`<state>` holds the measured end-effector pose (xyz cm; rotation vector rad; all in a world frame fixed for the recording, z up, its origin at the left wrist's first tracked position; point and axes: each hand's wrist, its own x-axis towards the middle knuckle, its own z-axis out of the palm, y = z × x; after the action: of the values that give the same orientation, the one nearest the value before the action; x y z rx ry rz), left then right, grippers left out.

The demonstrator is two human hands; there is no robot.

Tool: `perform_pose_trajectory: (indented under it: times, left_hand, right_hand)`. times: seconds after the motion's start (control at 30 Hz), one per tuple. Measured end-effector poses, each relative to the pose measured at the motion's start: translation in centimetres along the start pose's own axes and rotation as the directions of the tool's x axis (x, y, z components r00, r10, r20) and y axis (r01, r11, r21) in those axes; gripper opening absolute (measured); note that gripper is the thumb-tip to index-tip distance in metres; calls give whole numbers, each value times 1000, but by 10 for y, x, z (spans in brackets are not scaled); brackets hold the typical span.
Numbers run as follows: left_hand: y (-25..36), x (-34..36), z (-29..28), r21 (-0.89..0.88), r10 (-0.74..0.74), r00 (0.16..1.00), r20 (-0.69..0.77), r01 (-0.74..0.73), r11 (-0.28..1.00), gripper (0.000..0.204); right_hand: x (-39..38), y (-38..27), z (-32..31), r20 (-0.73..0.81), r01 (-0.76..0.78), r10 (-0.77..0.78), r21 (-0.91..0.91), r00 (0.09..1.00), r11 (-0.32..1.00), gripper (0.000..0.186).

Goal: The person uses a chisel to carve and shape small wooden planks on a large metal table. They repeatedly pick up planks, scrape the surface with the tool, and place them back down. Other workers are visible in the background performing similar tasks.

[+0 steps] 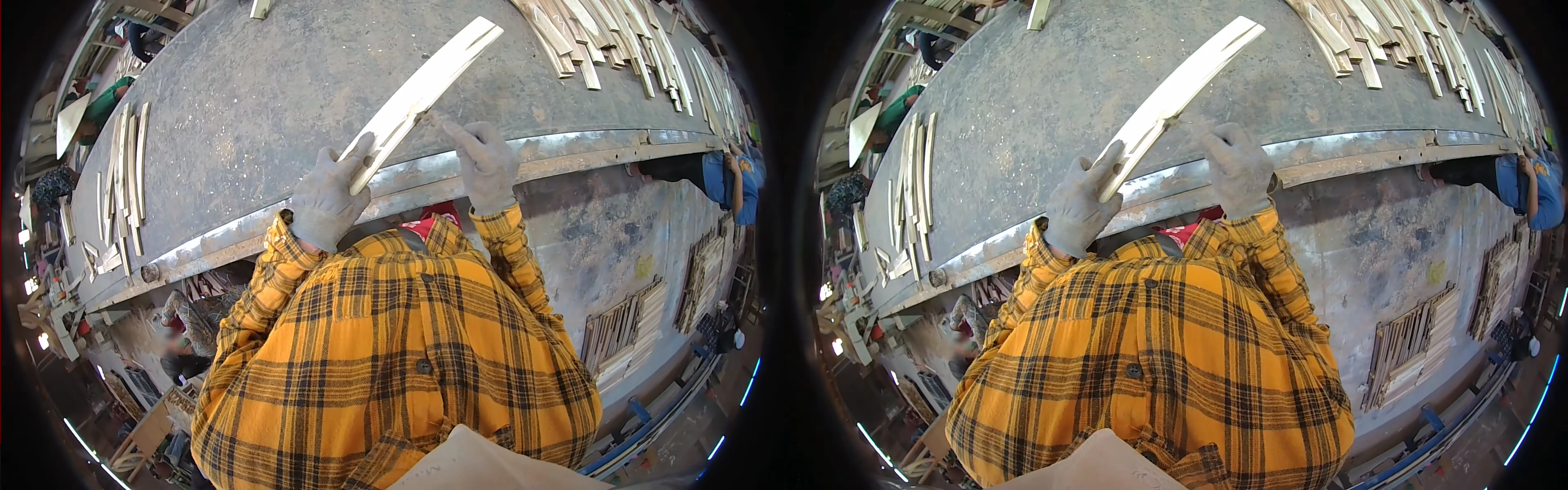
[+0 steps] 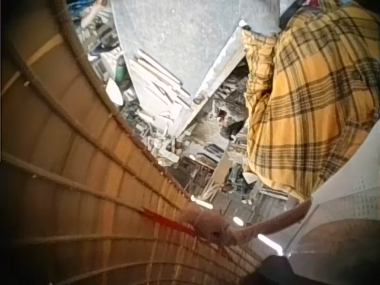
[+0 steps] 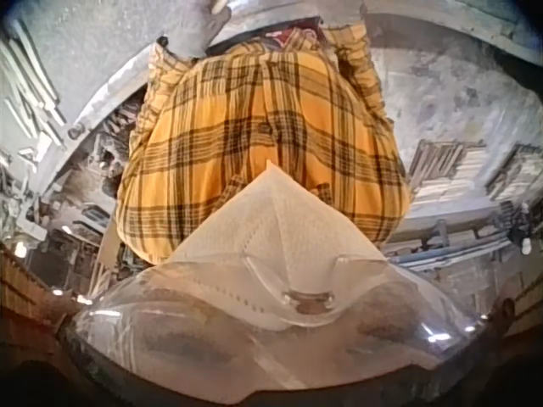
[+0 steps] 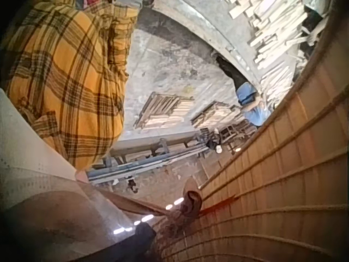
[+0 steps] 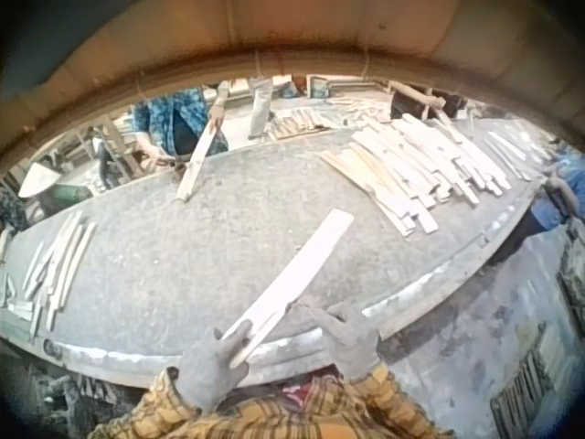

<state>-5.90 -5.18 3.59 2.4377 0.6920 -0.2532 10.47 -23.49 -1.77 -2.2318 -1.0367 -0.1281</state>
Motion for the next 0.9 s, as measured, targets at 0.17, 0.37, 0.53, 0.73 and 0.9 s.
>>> perform_pose_trajectory:
  times: [0.17,0.37,0.53,0.73,0.9]
  left_hand:
    - [-2,1,-2,-29,12,1000,12,-12,999,70]
    - [-23,8,10,-492,14,981,194,85,866,77]
    - [-22,7,8,-718,-4,951,308,236,654,81]
    - [-26,7,7,-780,36,935,352,272,564,81]
    - [-15,7,-2,-804,37,922,386,316,504,83]
  right_hand:
    - [3,5,8,-44,32,-30,44,999,999,35]
    - [5,4,11,-90,-19,38,207,995,978,35]
    - [0,-3,14,-80,58,-42,212,996,976,35]
    - [10,12,21,-131,-75,117,291,984,954,35]
    - [5,1,19,-132,62,-36,203,991,977,29]
